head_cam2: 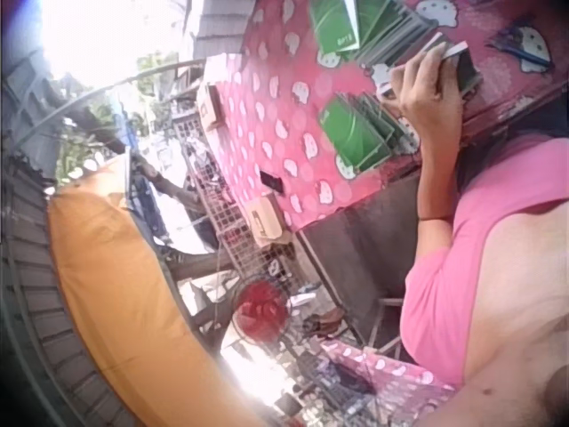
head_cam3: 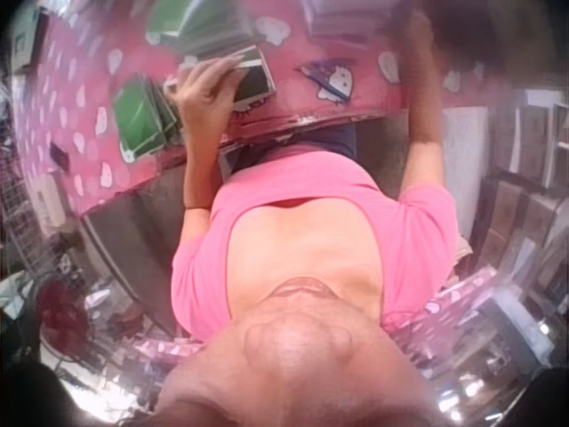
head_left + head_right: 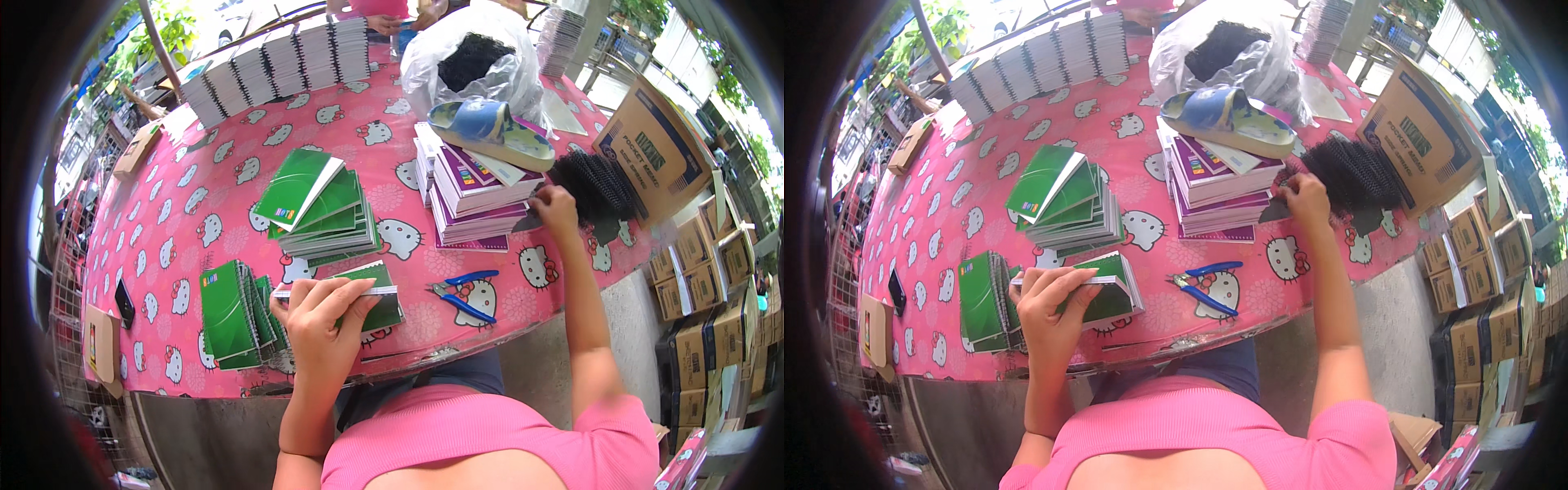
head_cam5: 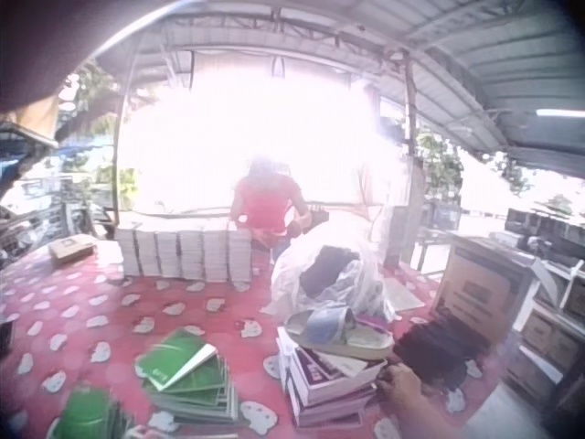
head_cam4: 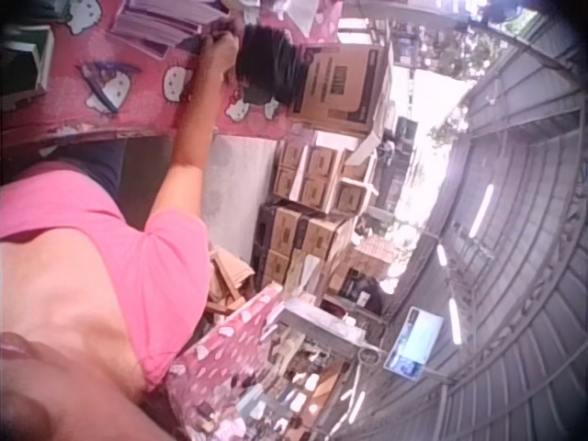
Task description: The person threads spiral wire into the punched holes of green notebook covers and paper stacks, using pliers to trim and secure the wire ends.
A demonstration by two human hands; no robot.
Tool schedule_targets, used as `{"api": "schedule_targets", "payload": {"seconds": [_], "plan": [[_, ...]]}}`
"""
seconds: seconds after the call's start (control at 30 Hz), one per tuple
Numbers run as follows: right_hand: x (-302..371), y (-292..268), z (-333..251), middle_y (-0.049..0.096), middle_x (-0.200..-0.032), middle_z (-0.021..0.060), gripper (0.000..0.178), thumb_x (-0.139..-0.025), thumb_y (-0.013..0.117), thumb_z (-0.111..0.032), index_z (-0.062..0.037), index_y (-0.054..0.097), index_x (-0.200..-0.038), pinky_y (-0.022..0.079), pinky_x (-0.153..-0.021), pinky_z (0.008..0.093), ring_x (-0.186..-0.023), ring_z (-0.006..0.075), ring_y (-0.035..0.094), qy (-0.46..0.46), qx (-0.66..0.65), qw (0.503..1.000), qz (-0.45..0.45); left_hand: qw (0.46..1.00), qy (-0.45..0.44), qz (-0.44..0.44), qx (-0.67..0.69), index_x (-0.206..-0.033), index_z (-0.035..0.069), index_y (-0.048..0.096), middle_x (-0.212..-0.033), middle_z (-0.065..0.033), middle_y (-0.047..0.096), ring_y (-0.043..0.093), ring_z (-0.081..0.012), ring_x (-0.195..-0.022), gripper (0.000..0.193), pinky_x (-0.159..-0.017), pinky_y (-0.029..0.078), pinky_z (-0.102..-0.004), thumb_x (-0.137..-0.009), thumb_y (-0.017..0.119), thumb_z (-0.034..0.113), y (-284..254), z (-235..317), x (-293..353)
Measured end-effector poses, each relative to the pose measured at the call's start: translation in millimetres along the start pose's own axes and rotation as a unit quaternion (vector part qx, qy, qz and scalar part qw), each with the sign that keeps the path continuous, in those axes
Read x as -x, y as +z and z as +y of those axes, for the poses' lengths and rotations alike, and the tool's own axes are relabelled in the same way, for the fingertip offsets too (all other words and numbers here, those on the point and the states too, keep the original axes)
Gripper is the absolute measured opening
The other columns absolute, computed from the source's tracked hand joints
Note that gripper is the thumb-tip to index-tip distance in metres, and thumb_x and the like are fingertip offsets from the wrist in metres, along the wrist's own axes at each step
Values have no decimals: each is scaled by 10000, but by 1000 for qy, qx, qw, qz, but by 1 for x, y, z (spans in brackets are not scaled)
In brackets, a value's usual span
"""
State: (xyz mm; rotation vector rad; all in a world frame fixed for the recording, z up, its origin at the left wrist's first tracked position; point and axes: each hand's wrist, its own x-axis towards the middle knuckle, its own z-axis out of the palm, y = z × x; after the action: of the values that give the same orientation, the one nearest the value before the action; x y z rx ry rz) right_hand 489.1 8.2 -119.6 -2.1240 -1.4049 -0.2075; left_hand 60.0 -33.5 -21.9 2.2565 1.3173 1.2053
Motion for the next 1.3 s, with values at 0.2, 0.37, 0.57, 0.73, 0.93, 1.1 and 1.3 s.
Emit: {"api": "schedule_targets", "payload": {"seconds": [0.2, 0.37, 0.57, 0.73, 0.93, 1.1, 1.3], "plan": [[-22, 16, 14, 680, -860, 199, 211, -737, 724, -199, -20, 663, -829, 520, -766, 466, -855, 378, 665, 8, 145, 988, -54, 999, -2, 36, 28, -889, 77, 735, -972, -46, 695, 592, -195, -892, 215, -852, 371, -337, -708, 814, 162, 1, 4, -6], [-17, 13, 15, 687, -846, 185, 228, -754, 751, -213, -25, 689, -866, 520, -744, 449, -826, 357, 675, 15, 160, 985, -59, 998, 22, 39, 43, -873, 54, 734, -836, -49, 665, 577, -212, -855, 244, -774, 424, -328, -662, 838, 121, 1, -7, -3], [-27, -35, 28, 652, -852, 165, 215, -736, 772, -139, -55, 694, -918, 504, -715, 408, -772, 322, 645, 8, 7, 1000, 8, 998, 16, 47, 47, -858, 56, 733, -821, -52, 662, 574, -210, -841, 229, -738, 436, -325, -662, 836, 114, 6, -2, -6], [19, -112, -77, 627, -947, 69, 256, -812, 688, -19, -92, 715, -1056, 507, -708, 332, -793, 208, 611, -83, -74, 965, 238, 999, -16, 36, 16, -835, 133, 721, -844, 7, 658, 573, -191, -884, 165, -894, 289, -357, -732, 802, 234, 5, -2, -3], [105, -89, -210, 643, -906, 92, 323, -752, 702, 45, -53, 714, -1059, 530, -683, 299, -807, 197, 652, -226, -373, 888, -146, 998, -3, 37, 44, -854, 60, 721, -829, -42, 665, 567, -214, -845, 229, -775, 430, -342, -670, 833, 138, 2, -5, -3], [101, -79, -221, 638, -867, 88, 265, -739, 738, 36, -54, 736, -988, 502, -652, 281, -774, 167, 631, -236, -355, 898, -107, 999, 6, 26, 31, -859, 53, 717, -838, -47, 666, 568, -217, -850, 233, -771, 440, -341, -670, 833, 124, 0, -1, -3], [85, -81, -218, 628, -853, 90, 291, -764, 685, 70, -37, 724, -1032, 504, -663, 271, -767, 164, 624, -240, -393, 831, -314, 998, 1, 29, 50, -864, 46, 713, -843, -51, 667, 570, -219, -853, 241, -766, 445, -341, -669, 835, 118, 0, -2, -2]]}}
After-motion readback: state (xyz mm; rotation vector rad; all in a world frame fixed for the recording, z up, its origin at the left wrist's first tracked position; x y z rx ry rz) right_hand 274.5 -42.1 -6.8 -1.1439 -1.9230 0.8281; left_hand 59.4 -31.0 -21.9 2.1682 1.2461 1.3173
